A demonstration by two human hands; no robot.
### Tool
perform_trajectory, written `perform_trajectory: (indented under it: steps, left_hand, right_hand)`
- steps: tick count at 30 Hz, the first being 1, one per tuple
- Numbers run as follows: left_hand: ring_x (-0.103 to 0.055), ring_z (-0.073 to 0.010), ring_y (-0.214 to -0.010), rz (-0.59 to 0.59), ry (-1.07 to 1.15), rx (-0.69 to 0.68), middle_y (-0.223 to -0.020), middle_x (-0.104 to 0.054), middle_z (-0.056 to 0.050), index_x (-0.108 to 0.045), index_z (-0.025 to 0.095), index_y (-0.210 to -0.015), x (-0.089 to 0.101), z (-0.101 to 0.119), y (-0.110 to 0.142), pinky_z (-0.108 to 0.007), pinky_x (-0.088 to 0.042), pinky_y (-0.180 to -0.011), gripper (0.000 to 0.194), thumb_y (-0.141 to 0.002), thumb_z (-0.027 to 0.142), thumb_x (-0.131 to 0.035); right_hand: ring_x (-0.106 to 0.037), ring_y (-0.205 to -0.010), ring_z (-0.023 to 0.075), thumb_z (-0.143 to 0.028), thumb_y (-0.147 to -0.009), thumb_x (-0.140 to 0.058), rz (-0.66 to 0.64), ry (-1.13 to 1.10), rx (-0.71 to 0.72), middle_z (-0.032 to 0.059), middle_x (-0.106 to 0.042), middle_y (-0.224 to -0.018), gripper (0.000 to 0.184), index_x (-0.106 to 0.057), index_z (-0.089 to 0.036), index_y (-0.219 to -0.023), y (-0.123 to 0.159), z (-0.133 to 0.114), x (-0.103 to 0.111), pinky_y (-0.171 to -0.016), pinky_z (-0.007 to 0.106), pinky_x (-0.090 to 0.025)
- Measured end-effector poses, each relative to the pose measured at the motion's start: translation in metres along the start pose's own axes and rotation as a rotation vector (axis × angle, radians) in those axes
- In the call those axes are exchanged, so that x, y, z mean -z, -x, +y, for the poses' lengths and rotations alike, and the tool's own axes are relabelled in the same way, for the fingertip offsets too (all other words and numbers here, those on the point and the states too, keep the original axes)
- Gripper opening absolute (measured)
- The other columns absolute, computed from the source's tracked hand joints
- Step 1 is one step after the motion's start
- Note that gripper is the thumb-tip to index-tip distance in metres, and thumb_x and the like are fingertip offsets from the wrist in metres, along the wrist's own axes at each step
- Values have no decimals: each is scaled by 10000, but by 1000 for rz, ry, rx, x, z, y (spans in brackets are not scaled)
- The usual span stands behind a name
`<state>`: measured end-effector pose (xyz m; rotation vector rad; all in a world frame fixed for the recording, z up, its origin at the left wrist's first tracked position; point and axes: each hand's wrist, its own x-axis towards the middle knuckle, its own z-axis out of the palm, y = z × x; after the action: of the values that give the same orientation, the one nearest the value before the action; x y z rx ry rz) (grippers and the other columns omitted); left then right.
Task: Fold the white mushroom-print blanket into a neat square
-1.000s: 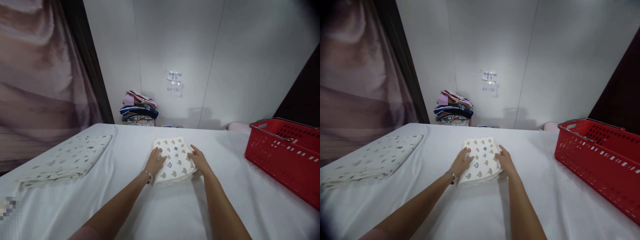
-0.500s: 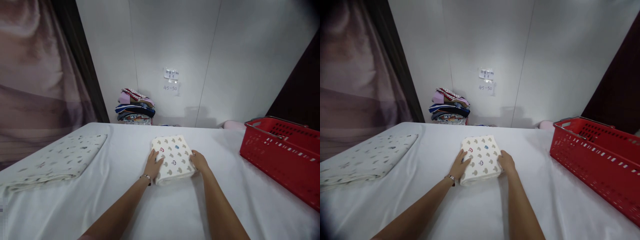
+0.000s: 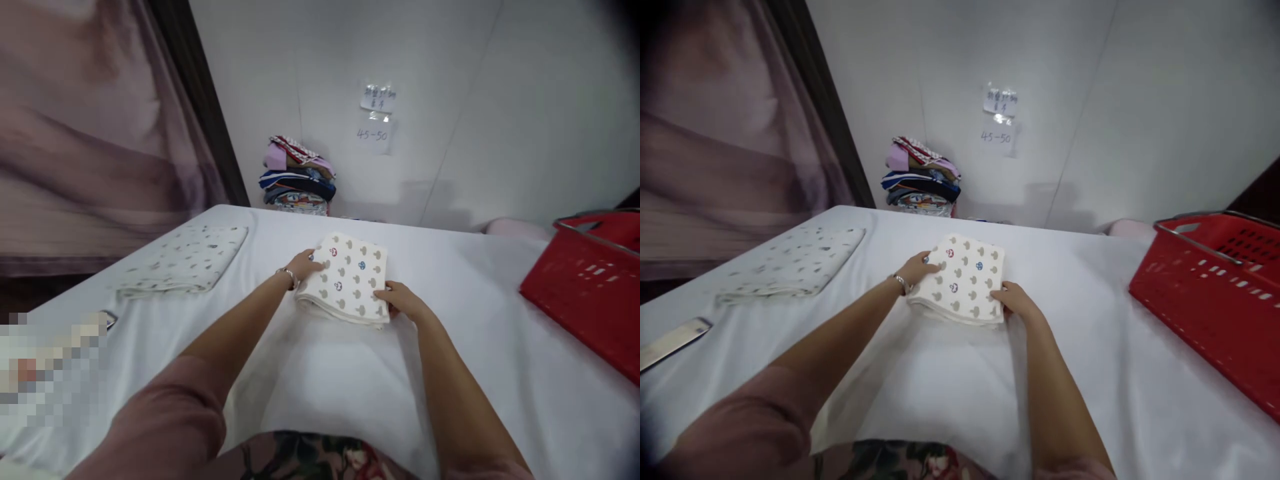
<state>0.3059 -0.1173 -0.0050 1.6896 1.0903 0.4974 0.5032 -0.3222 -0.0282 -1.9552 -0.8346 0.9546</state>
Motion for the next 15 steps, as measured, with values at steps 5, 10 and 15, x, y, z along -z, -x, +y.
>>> perform_trajectory:
  steps: [5,10,15]
  left_hand:
    - [-610,-244,-907,18,-50,127,-1040,-647,-107,-607,158,-1025,49,-26,-4,-282,-472,-746,585,-481,273,-788]
    - [-577,-205,-977,50,24,105,-1114,-620,-78,-591,194,-1084,56,-47,25,-261,-468,-748,506,-685,505,-620]
    - [-518,-196,-1079,59,131,8,-1263,-521,-76,-493,219,-1208,64,-63,71,-266,-462,-795,528,-747,466,-563]
  right_hand:
    - [-580,-471,177,-485,-674,-651,-156,-49,-30,77,-653,-606,516,-569,-136,-1045,5,-12,-35,-425,276,-458]
    - [-569,-447,171,-538,-656,-656,-125,-36,-40,76,-648,-595,556,-561,-135,-1027,3,-11,-42,-400,268,-446]
    - [-563,-449,178,-596,-671,-602,-102,100,-47,77,-641,-592,603,-565,-132,-1054,5,-13,-32,-429,286,-431]
